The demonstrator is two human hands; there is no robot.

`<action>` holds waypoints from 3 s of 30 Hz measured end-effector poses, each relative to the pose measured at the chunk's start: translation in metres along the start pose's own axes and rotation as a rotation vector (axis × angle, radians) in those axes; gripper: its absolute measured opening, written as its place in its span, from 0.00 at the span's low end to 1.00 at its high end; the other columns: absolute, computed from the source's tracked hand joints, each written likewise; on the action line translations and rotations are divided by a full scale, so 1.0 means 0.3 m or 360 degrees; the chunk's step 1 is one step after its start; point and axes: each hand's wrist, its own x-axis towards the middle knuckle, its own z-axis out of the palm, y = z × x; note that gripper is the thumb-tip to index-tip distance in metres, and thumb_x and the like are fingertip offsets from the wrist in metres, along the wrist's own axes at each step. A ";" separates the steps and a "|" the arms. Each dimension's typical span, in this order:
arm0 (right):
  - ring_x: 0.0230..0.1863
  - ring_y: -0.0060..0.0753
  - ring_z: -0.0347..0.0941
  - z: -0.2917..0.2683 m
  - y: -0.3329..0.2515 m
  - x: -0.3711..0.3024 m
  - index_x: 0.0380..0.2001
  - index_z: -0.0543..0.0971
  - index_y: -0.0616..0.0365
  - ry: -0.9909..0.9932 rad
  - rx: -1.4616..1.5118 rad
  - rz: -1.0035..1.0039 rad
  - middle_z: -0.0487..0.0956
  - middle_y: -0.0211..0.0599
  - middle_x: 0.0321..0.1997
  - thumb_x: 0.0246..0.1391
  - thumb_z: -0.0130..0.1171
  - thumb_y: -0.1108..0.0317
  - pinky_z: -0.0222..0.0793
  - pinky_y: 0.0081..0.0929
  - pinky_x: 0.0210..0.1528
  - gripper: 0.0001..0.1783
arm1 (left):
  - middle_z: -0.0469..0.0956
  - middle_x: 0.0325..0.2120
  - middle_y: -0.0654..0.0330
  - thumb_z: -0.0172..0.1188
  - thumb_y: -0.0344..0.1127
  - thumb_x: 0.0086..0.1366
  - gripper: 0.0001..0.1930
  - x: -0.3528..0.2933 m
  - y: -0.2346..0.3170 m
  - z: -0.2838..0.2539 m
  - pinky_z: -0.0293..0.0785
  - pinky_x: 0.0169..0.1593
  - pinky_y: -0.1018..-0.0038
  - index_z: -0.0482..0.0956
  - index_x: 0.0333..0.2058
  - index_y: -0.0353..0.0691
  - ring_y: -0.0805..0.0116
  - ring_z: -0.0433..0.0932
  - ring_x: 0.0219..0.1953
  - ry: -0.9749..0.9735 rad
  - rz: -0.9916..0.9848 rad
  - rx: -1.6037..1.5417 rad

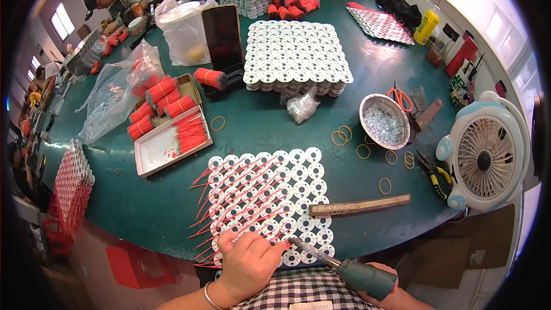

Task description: The person solders red wires onto round LED circuit board plates using a soldering iron. They take additional red wires from a box and solder them onto the plates.

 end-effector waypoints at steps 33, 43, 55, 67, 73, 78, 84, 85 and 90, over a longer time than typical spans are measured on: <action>0.42 0.38 0.74 -0.001 0.019 -0.060 0.48 0.66 0.67 0.0067 -0.0045 -0.0046 0.77 0.46 0.40 0.44 0.62 0.71 0.68 0.30 0.45 0.27 | 0.65 0.17 0.72 0.61 0.35 0.49 0.02 -0.004 0.032 0.009 0.50 0.41 0.68 0.78 0.25 0.50 0.76 0.67 0.27 0.0083 0.0061 0.0023; 0.37 0.39 0.74 -0.015 0.058 -0.086 0.47 0.68 0.66 0.0232 -0.0716 -0.0238 0.76 0.44 0.40 0.46 0.61 0.68 0.69 0.28 0.43 0.25 | 0.66 0.18 0.72 0.59 0.33 0.48 0.05 -0.016 0.037 0.013 0.51 0.40 0.69 0.78 0.27 0.48 0.74 0.67 0.28 0.0073 -0.0059 -0.0108; 0.36 0.33 0.74 0.009 0.071 -0.141 0.47 0.67 0.65 0.0231 -0.0244 0.0043 0.76 0.41 0.38 0.46 0.61 0.68 0.70 0.27 0.40 0.25 | 0.65 0.17 0.74 0.57 0.33 0.49 0.06 -0.077 0.053 0.001 0.48 0.41 0.64 0.79 0.27 0.50 0.77 0.67 0.28 0.0100 0.0088 0.0016; 0.41 0.33 0.74 0.007 0.018 -0.106 0.47 0.66 0.67 0.0137 -0.0117 0.0053 0.76 0.44 0.41 0.43 0.63 0.69 0.69 0.30 0.44 0.28 | 0.63 0.16 0.72 0.59 0.33 0.47 0.05 -0.062 0.054 -0.005 0.49 0.41 0.66 0.79 0.26 0.51 0.75 0.67 0.28 0.0063 0.0027 -0.0053; 0.38 0.33 0.74 0.003 0.056 -0.107 0.48 0.67 0.66 0.0061 0.0025 -0.0074 0.76 0.43 0.41 0.45 0.62 0.66 0.70 0.27 0.41 0.28 | 0.66 0.17 0.72 0.63 0.33 0.44 0.08 -0.059 0.047 -0.012 0.50 0.40 0.66 0.80 0.26 0.50 0.74 0.67 0.28 -0.0032 -0.0025 -0.0150; 0.34 0.29 0.73 -0.014 0.031 -0.127 0.39 0.71 0.63 0.0006 -0.0203 0.0135 0.76 0.40 0.29 0.44 0.53 0.73 0.68 0.29 0.41 0.15 | 0.66 0.17 0.72 0.63 0.32 0.43 0.07 -0.056 0.050 -0.012 0.50 0.40 0.66 0.80 0.26 0.51 0.74 0.67 0.28 -0.0017 -0.0024 -0.0144; 0.31 0.29 0.75 -0.036 0.035 -0.137 0.38 0.71 0.64 0.0017 0.0051 0.0182 0.76 0.38 0.31 0.47 0.52 0.73 0.70 0.26 0.37 0.13 | 0.64 0.17 0.72 0.62 0.33 0.45 0.06 -0.065 0.062 -0.010 0.50 0.40 0.66 0.79 0.26 0.51 0.75 0.66 0.27 0.0007 0.0017 -0.0103; 0.31 0.29 0.76 -0.042 0.044 -0.140 0.38 0.71 0.64 -0.0067 -0.0041 0.0112 0.76 0.38 0.31 0.48 0.52 0.72 0.71 0.26 0.36 0.13 | 0.62 0.16 0.72 0.60 0.33 0.48 0.05 -0.067 0.063 -0.009 0.50 0.40 0.66 0.79 0.26 0.52 0.75 0.66 0.27 0.0040 0.0039 -0.0104; 0.29 0.27 0.76 -0.028 0.037 -0.165 0.38 0.71 0.64 0.0050 0.0107 0.0260 0.76 0.38 0.33 0.49 0.53 0.69 0.72 0.24 0.34 0.13 | 0.62 0.16 0.72 0.61 0.35 0.48 0.02 -0.060 0.069 -0.004 0.49 0.40 0.66 0.78 0.24 0.51 0.75 0.66 0.27 0.0056 0.0080 -0.0066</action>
